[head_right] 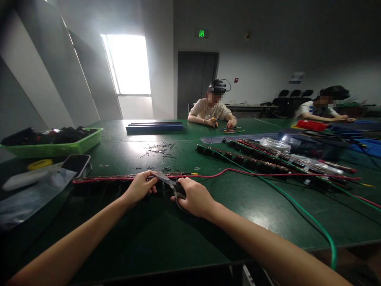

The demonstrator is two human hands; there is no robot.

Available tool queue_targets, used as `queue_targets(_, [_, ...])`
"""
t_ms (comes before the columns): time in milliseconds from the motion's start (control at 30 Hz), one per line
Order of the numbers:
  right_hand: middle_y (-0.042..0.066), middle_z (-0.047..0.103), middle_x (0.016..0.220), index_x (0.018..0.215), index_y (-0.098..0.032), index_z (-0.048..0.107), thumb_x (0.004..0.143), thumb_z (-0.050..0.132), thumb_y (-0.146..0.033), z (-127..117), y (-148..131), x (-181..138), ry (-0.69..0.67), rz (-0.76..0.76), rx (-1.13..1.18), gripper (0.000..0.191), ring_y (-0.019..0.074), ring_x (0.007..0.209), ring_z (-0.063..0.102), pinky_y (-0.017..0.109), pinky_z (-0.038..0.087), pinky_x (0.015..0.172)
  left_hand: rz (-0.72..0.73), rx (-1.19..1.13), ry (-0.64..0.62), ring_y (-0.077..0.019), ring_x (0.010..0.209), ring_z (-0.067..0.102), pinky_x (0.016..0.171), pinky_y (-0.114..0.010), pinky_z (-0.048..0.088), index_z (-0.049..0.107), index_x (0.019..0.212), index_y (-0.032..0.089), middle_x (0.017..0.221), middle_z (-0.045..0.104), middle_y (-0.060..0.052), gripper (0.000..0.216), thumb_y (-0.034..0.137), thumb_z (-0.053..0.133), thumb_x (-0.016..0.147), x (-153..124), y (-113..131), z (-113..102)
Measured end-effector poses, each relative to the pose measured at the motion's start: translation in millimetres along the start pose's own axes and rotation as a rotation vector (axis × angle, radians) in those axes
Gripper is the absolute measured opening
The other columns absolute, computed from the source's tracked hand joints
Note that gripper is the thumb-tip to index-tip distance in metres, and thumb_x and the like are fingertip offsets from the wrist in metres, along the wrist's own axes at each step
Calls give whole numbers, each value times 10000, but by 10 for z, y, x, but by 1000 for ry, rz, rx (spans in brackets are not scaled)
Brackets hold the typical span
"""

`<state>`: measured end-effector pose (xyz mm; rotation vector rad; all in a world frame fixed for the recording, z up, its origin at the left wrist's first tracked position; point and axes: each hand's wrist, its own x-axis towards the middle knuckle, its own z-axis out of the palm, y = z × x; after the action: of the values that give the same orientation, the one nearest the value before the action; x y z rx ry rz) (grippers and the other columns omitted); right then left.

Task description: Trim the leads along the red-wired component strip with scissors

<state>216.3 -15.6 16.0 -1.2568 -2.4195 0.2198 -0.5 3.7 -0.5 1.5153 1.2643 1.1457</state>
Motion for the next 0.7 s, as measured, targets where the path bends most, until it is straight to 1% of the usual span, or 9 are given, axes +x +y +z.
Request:
queue_targets(200, [104, 637, 1064, 1108, -153, 563, 781, 666, -417, 13, 9, 2, 4, -4, 3, 433, 232, 927, 609, 307, 449, 802, 3, -9, 2, -84, 438, 572, 388, -146, 366, 638, 910, 102, 567, 604, 11, 180, 237, 577, 809, 3, -9, 1])
queue_targets(467, [106, 645, 1059, 1104, -155, 574, 780, 668, -415, -14, -11, 5, -6, 2, 28, 425, 225, 909, 613, 302, 444, 784, 2, -24, 2, -88, 439, 572, 388, -151, 371, 637, 897, 107, 559, 602, 12, 183, 257, 583, 806, -3, -9, 2])
queue_targets(700, [99, 659, 1022, 1068, -163, 593, 775, 668, -491, -35, -22, 9, -9, 0, -21, 446, 230, 889, 608, 302, 430, 752, 6, -16, 1, -88, 435, 570, 390, -153, 373, 643, 912, 105, 549, 600, 12, 192, 258, 584, 812, -5, 3, 3])
